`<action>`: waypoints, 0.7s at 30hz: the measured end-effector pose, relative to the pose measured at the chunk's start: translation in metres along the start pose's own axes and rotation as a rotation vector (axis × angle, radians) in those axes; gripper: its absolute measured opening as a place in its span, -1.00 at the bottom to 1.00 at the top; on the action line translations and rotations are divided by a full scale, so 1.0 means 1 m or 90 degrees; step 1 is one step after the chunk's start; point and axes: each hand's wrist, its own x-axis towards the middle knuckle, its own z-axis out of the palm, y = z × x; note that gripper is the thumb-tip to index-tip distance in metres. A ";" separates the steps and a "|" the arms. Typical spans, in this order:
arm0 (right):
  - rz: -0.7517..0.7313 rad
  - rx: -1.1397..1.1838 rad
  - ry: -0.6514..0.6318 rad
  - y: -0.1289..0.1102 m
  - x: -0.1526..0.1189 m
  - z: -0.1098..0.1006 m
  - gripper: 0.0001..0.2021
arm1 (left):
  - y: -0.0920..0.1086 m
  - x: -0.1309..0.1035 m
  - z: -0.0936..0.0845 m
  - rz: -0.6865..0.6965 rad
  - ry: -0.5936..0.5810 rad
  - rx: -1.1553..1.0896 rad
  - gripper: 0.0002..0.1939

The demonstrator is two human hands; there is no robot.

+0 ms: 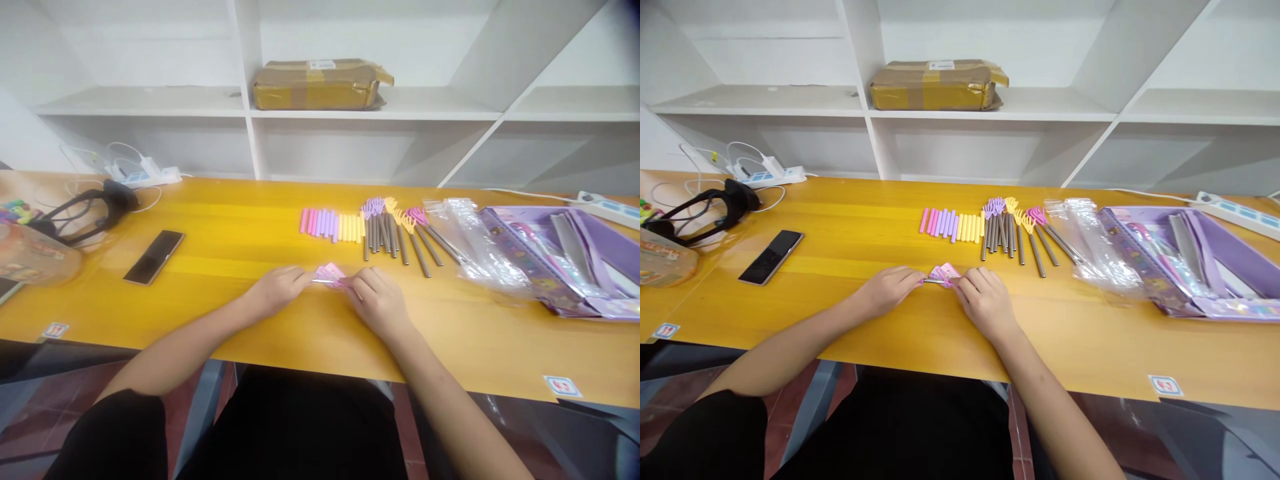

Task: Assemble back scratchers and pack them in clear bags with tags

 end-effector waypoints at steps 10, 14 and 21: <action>-0.004 0.016 0.000 0.000 -0.002 0.001 -0.93 | 0.000 0.007 -0.009 0.037 0.042 0.099 -0.76; 0.007 0.024 -0.006 0.001 -0.002 0.002 -0.91 | 0.000 0.012 -0.016 0.060 0.055 0.135 -0.77; 0.006 0.018 -0.001 0.002 -0.003 -0.001 -0.91 | 0.001 0.012 -0.021 0.097 0.054 0.171 -0.71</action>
